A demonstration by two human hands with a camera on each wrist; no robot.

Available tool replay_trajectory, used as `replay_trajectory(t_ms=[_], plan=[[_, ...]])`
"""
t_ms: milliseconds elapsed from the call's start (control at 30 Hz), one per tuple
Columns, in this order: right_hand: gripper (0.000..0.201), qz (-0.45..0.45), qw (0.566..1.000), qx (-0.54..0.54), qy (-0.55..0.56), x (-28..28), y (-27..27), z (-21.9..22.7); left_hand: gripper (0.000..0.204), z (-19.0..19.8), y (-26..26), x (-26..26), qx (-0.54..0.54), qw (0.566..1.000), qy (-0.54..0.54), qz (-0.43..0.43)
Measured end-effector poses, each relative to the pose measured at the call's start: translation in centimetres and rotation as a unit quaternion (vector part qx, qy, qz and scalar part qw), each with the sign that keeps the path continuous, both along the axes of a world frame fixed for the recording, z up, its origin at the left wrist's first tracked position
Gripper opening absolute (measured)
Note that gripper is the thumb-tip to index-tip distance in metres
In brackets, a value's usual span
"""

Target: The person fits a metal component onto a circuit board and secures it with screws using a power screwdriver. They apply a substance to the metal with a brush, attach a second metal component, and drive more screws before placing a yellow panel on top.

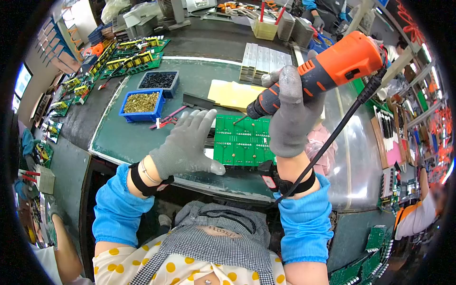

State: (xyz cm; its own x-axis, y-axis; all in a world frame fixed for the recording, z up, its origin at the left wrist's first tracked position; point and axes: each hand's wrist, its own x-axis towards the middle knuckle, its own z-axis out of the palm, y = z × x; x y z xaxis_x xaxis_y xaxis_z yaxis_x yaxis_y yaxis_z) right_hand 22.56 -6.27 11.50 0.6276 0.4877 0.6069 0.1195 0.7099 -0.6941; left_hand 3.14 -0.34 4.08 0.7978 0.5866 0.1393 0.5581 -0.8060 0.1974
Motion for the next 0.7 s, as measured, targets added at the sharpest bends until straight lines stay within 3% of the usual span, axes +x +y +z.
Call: replay_trajectory(t_ms=[200,433,600,700], plan=[[0.052,-0.021,0.999,-0.033,-0.034,0.3,1.2,0.7,0.129,0.6,0.8,0.0,-0.054,0.998,-0.027,-0.008],[0.04,0.109,0.982,-0.117,-0.104,-0.5,3.5,1.9,0.126,-0.4,0.9,-0.2,-0.032,0.997,-0.072,-0.015],[0.039,0.156,0.972,-0.13,-0.117,-1.1,4.0,2.3,0.12,-0.3,0.7,-0.3,-0.054,0.995,-0.078,-0.011],[0.038,0.139,0.976,-0.14,-0.096,-0.6,4.1,1.7,0.122,-0.3,0.6,-0.4,-0.055,0.996,-0.073,-0.008]])
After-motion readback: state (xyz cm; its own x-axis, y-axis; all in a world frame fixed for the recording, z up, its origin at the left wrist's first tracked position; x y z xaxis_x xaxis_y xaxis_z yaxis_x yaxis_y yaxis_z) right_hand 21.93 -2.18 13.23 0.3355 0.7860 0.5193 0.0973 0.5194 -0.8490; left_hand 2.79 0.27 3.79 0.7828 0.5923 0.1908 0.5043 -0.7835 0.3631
